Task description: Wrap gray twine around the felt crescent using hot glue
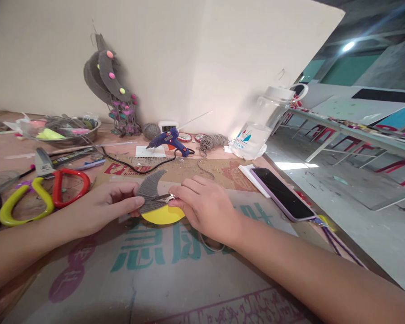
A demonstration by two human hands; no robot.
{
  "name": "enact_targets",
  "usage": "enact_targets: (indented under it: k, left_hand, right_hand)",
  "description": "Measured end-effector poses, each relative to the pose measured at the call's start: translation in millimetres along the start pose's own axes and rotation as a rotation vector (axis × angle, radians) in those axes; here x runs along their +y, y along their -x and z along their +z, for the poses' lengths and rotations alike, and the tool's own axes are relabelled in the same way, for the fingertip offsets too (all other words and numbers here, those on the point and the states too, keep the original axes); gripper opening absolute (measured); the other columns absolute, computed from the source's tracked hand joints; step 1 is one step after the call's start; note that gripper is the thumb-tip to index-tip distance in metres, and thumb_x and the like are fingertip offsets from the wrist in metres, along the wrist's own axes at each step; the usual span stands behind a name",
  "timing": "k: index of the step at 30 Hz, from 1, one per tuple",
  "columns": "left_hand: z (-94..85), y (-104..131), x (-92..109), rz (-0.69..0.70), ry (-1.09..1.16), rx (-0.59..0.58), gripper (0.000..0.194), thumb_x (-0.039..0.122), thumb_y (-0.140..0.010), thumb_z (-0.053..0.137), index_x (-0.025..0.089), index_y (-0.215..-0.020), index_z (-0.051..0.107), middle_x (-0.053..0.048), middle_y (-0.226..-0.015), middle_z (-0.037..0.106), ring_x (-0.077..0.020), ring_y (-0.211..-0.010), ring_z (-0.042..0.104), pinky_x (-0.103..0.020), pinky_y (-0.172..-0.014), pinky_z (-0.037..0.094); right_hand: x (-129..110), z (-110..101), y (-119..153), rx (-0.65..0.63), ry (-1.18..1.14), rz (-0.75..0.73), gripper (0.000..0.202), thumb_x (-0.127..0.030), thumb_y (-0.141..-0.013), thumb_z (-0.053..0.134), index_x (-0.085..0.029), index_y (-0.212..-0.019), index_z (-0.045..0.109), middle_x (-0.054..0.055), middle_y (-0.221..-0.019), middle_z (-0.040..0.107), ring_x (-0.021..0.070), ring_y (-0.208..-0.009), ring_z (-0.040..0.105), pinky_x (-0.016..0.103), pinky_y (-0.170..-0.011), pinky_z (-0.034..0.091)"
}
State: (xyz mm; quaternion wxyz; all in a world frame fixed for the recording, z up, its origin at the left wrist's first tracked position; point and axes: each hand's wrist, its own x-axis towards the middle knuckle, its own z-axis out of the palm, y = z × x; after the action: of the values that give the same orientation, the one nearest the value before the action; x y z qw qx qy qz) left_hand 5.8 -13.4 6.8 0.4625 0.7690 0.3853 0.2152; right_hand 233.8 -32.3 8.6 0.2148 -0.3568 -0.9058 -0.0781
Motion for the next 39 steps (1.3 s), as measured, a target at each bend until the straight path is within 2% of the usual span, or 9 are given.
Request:
enact_targets:
  k: [4, 11, 27, 39]
  left_hand:
    - [0.2, -0.7, -0.6, 0.001, -0.021, 0.021, 0.026, 0.035, -0.084, 0.041, 0.018, -0.068, 0.051, 0.002, -0.066, 0.050, -0.0120, -0.063, 0.048, -0.022, -0.057, 0.038]
    - [0.4, -1.5, -3.1, -0.012, -0.068, 0.049, 0.030, 0.038, -0.084, 0.040, 0.018, -0.064, 0.049, 0.003, -0.062, 0.050, -0.0116, -0.060, 0.047, -0.022, -0.054, 0.036]
    - [0.5, -1.6, -3.8, -0.025, 0.020, -0.005, 0.025, 0.036, -0.083, 0.041, 0.018, -0.071, 0.052, 0.002, -0.065, 0.050, -0.0126, -0.061, 0.047, -0.023, -0.056, 0.037]
    - [1.4, -2.1, -7.0, -0.017, 0.050, -0.016, 0.027, 0.038, -0.084, 0.042, 0.017, -0.069, 0.051, 0.003, -0.064, 0.049, -0.0113, -0.060, 0.045, -0.023, -0.056, 0.036]
  right_hand:
    - [-1.5, 0.1, 0.3, 0.037, -0.024, 0.020, 0.023, -0.029, -0.089, 0.042, -0.014, -0.099, 0.057, 0.006, -0.078, 0.058, 0.0153, -0.071, 0.048, 0.027, -0.063, 0.036]
    - [-4.3, -1.3, -0.3, 0.020, 0.013, -0.017, 0.023, -0.030, -0.089, 0.044, -0.014, -0.097, 0.057, 0.005, -0.076, 0.057, 0.0153, -0.069, 0.047, 0.027, -0.062, 0.035]
    - [-2.4, 0.4, -0.2, -0.022, 0.064, -0.023, 0.025, -0.031, -0.090, 0.041, -0.015, -0.100, 0.057, 0.004, -0.074, 0.054, 0.0156, -0.070, 0.046, 0.028, -0.063, 0.034]
    - [-0.4, 1.1, -0.7, -0.034, -0.011, -0.023, 0.025, -0.029, -0.091, 0.040, -0.015, -0.101, 0.058, 0.004, -0.073, 0.055, 0.0152, -0.070, 0.047, 0.027, -0.064, 0.034]
